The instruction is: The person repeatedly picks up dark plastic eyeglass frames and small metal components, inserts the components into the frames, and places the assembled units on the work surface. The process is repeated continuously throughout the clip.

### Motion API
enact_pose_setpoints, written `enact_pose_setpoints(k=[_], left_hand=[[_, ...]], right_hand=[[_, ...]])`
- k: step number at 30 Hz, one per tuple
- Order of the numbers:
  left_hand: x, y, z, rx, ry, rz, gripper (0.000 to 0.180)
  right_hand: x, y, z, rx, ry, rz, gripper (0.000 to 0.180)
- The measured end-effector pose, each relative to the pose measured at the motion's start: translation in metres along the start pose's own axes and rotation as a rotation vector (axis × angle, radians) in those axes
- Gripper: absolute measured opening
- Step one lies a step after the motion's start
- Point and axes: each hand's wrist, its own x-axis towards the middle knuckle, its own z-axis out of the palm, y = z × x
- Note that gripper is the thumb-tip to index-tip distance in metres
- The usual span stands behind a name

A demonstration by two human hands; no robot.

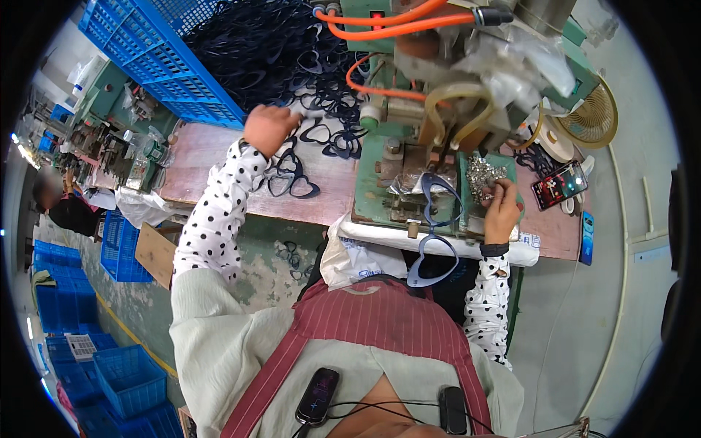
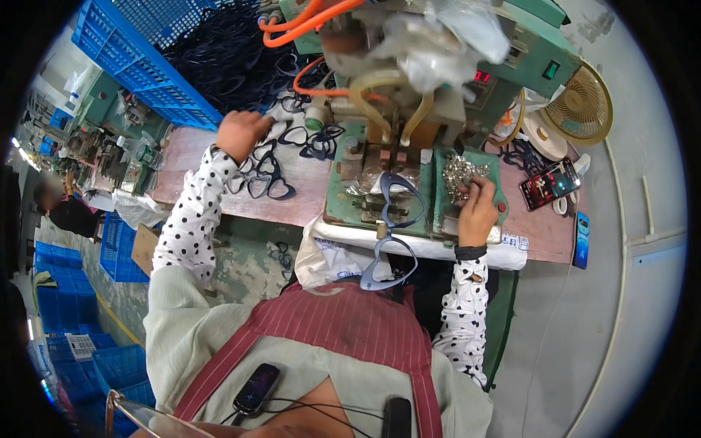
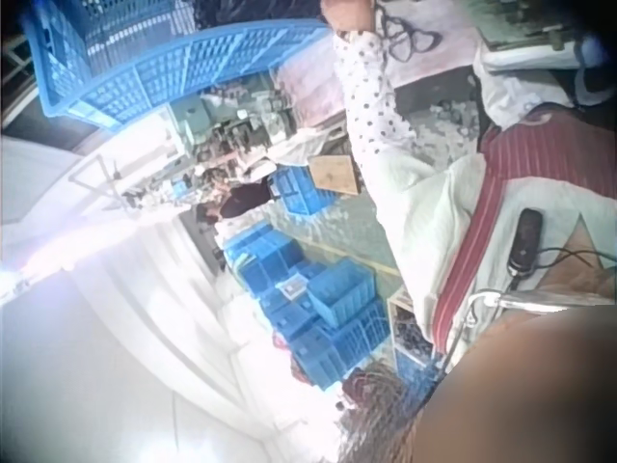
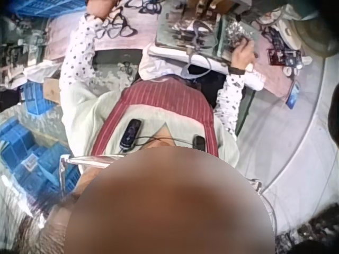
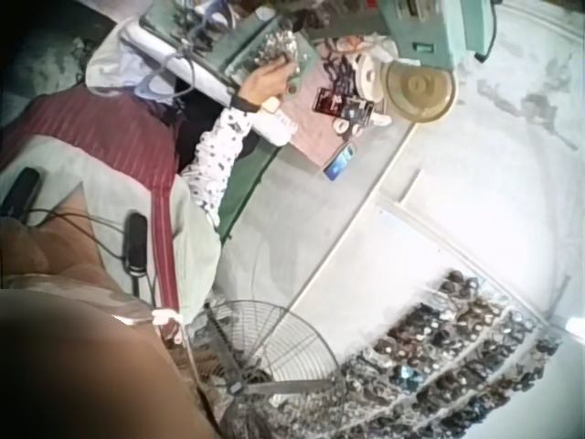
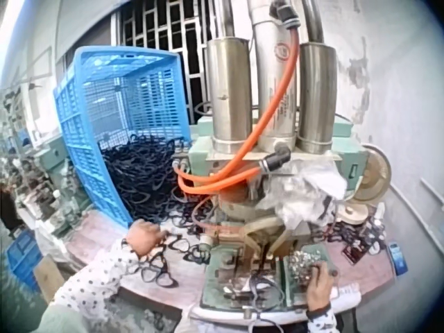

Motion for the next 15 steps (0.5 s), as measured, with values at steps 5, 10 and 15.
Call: enact_pose_setpoints(k=[5, 10, 15], left_hand=[[-0.021, 0.048, -0.032, -0.983, 0.560, -0.551, 0.012], [-0.016, 0.117, -0.093, -0.737, 0.605, 0.285, 0.019], [0.027, 0.136, -0.115, -0.932, 0.604, 0.152, 0.017]], right_hand=[[0.003, -0.032, 0.000, 0.073, 0.008, -0.184, 0.010], [-0.007, -0.094, 0.005, 0.249, -0.080, -0.140, 0.019], [-0.016, -0.118, 0.017, 0.213, -0.144, -0.218, 0.022]])
